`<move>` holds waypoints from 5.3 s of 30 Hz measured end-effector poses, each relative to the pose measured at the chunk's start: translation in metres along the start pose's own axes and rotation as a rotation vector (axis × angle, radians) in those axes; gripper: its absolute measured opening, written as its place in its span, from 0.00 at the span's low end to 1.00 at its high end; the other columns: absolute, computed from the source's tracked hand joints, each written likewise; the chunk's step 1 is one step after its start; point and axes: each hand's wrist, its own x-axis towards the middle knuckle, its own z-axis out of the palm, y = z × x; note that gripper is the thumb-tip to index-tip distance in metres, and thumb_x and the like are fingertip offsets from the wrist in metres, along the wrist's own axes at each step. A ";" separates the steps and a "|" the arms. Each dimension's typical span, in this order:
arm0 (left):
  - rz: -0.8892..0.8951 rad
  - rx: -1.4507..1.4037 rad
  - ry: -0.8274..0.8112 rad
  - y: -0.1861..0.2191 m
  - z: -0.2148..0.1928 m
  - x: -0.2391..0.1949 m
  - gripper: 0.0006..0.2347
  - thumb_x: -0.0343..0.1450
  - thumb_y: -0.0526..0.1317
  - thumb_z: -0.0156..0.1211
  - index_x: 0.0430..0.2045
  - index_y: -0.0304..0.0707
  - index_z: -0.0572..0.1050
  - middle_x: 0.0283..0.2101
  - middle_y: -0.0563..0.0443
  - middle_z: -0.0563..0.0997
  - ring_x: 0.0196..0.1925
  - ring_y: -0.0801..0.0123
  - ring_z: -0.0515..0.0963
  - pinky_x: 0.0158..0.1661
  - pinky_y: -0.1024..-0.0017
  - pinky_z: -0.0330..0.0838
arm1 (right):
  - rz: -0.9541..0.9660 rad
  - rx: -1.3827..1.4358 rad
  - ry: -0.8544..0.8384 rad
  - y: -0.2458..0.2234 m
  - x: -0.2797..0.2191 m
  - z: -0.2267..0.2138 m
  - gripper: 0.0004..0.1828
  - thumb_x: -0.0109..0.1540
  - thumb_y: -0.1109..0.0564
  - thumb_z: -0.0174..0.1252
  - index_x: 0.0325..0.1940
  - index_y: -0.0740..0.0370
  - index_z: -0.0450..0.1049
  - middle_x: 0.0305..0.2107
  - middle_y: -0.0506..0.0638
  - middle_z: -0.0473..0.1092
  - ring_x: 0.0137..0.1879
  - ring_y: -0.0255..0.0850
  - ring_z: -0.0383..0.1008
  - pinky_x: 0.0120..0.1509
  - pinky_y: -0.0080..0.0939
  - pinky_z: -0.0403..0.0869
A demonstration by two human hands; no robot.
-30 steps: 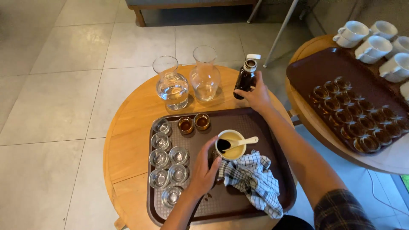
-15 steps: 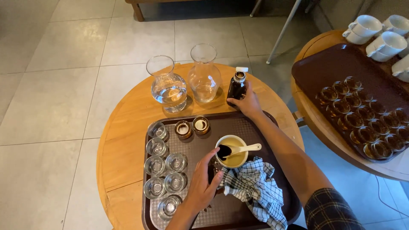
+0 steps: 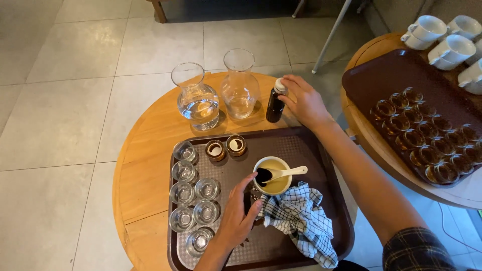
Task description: The person pours water from a glass carafe into a small white bowl containing a yellow substance. They then add a dark liquid from a bottle into the bowl and stir the mixture with a white spoon.
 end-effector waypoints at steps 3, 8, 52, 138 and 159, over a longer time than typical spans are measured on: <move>0.016 0.029 0.009 -0.002 -0.001 -0.001 0.29 0.75 0.59 0.37 0.68 0.41 0.56 0.71 0.45 0.64 0.71 0.56 0.63 0.65 0.52 0.56 | -0.128 -0.158 0.039 0.009 -0.006 0.004 0.23 0.63 0.64 0.69 0.61 0.70 0.74 0.58 0.59 0.72 0.60 0.52 0.74 0.65 0.49 0.75; 0.036 0.028 0.013 -0.003 0.000 -0.001 0.28 0.75 0.58 0.37 0.67 0.40 0.57 0.70 0.45 0.65 0.70 0.56 0.64 0.65 0.53 0.56 | -0.226 -0.270 0.011 -0.006 0.004 -0.001 0.19 0.61 0.70 0.66 0.56 0.74 0.73 0.53 0.63 0.72 0.56 0.57 0.75 0.64 0.52 0.75; -0.001 0.675 -0.146 -0.048 0.038 -0.037 0.08 0.68 0.50 0.64 0.30 0.49 0.78 0.38 0.54 0.79 0.43 0.52 0.82 0.38 0.55 0.79 | 0.449 -0.249 -0.272 -0.202 -0.286 -0.061 0.13 0.66 0.47 0.61 0.40 0.59 0.80 0.36 0.49 0.77 0.48 0.45 0.79 0.50 0.41 0.77; 0.018 0.310 -0.040 -0.013 0.011 -0.013 0.23 0.76 0.36 0.48 0.63 0.22 0.50 0.68 0.22 0.63 0.68 0.38 0.66 0.62 0.46 0.64 | 0.337 -0.112 -0.026 -0.179 -0.136 -0.039 0.06 0.69 0.49 0.58 0.41 0.47 0.78 0.22 0.46 0.70 0.31 0.47 0.78 0.34 0.44 0.76; -0.010 0.321 -0.063 -0.003 0.005 -0.013 0.23 0.77 0.37 0.46 0.63 0.20 0.51 0.68 0.23 0.62 0.69 0.38 0.65 0.61 0.45 0.66 | 0.284 -0.176 -0.044 -0.170 -0.144 -0.038 0.06 0.70 0.49 0.57 0.41 0.48 0.75 0.22 0.47 0.70 0.30 0.50 0.78 0.33 0.47 0.75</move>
